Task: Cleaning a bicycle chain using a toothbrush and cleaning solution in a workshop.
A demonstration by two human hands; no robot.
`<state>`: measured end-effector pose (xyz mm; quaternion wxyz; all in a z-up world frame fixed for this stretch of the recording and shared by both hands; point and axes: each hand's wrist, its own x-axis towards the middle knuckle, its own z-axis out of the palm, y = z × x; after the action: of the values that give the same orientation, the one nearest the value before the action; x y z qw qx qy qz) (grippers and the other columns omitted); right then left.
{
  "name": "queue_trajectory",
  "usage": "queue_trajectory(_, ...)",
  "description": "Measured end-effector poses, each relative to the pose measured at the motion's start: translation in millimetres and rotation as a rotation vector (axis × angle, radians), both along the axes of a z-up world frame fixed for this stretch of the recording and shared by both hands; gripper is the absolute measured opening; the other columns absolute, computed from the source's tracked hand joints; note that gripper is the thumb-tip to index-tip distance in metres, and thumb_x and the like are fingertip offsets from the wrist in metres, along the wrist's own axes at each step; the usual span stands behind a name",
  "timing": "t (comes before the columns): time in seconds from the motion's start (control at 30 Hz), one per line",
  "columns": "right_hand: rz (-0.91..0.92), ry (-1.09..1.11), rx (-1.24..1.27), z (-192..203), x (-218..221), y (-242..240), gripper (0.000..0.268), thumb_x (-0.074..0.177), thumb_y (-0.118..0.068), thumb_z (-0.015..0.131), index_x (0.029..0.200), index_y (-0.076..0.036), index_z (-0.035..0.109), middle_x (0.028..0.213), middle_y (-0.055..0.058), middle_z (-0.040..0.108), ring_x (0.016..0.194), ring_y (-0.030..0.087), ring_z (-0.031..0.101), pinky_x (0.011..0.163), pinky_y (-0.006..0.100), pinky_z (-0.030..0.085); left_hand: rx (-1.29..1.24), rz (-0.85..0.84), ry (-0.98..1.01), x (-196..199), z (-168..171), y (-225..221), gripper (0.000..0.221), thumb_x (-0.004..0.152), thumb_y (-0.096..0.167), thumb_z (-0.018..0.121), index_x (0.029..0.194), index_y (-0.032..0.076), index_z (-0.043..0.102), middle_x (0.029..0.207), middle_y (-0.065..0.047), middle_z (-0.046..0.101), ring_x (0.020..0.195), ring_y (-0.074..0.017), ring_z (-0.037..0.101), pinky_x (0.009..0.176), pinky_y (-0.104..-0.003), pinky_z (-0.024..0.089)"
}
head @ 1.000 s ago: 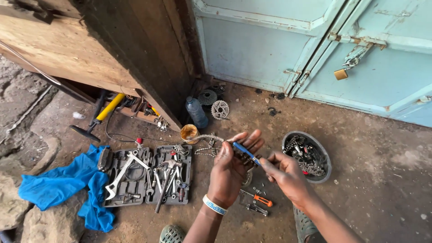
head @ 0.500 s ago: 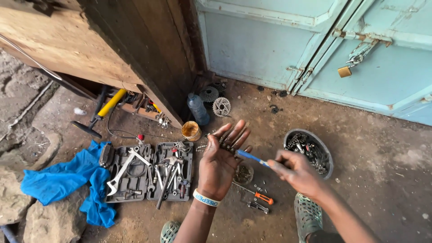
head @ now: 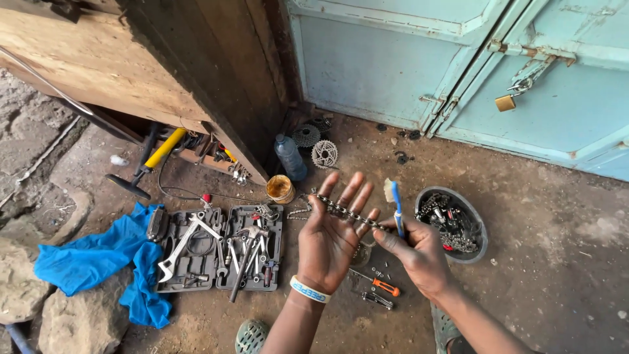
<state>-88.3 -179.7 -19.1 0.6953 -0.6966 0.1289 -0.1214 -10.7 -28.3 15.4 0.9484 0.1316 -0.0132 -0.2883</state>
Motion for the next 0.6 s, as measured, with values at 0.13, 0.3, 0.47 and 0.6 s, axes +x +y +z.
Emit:
queue_trajectory(0.13, 0.047, -0.042, -0.114, 17, 1, 1, 0.007, 0.087, -0.011, 0.079, 0.092, -0.006, 0.08, 0.076, -0.006, 0.067, 0.07, 0.006, 0.049, 0.067, 0.021, 0.037, 0.293, 0.008, -0.013, -21, -13, -21, 0.056, 0.107, 0.042, 0.036, 0.135, -0.002, 0.056, 0.132, -0.021, 0.068, 0.119, -0.0324, 0.066, 0.1, -0.039, 0.054)
queue_trajectory(0.3, 0.007, 0.046, -0.219, 31, -13, 10, 0.034, 0.097, -0.031, 0.061, 0.116, -0.006, 0.072, 0.085, -0.001, 0.064, 0.075, 0.009, 0.053, 0.067, 0.023, 0.041, 0.24, -0.007, -0.052, -16, -13, -12, 0.057, 0.103, 0.038, 0.041, 0.135, -0.005, 0.06, 0.144, -0.027, 0.061, 0.137, -0.0344, 0.057, 0.117, -0.043, 0.042)
queue_trajectory(0.47, -0.006, 0.091, -0.361, 15, -12, 11, 0.021, 0.099, -0.028, 0.063, 0.087, -0.011, 0.067, 0.067, -0.003, 0.053, 0.063, 0.008, 0.046, 0.059, 0.025, 0.036, 0.268, -0.001, -0.066, -9, -2, -5, 0.06, 0.102, 0.042, 0.038, 0.141, -0.001, 0.055, 0.147, -0.024, 0.059, 0.136, -0.0395, 0.057, 0.111, -0.046, 0.046)
queue_trajectory(0.6, -0.039, 0.125, -0.352, -12, -20, 6, 0.026, 0.095, -0.033, 0.067, 0.082, -0.011, 0.067, 0.073, 0.002, 0.063, 0.067, 0.014, 0.055, 0.061, 0.027, 0.044, 0.258, 0.072, -0.025, 2, 0, 4, 0.055, 0.103, 0.039, 0.038, 0.139, 0.001, 0.056, 0.15, -0.024, 0.057, 0.137, -0.0411, 0.057, 0.102, -0.047, 0.051)
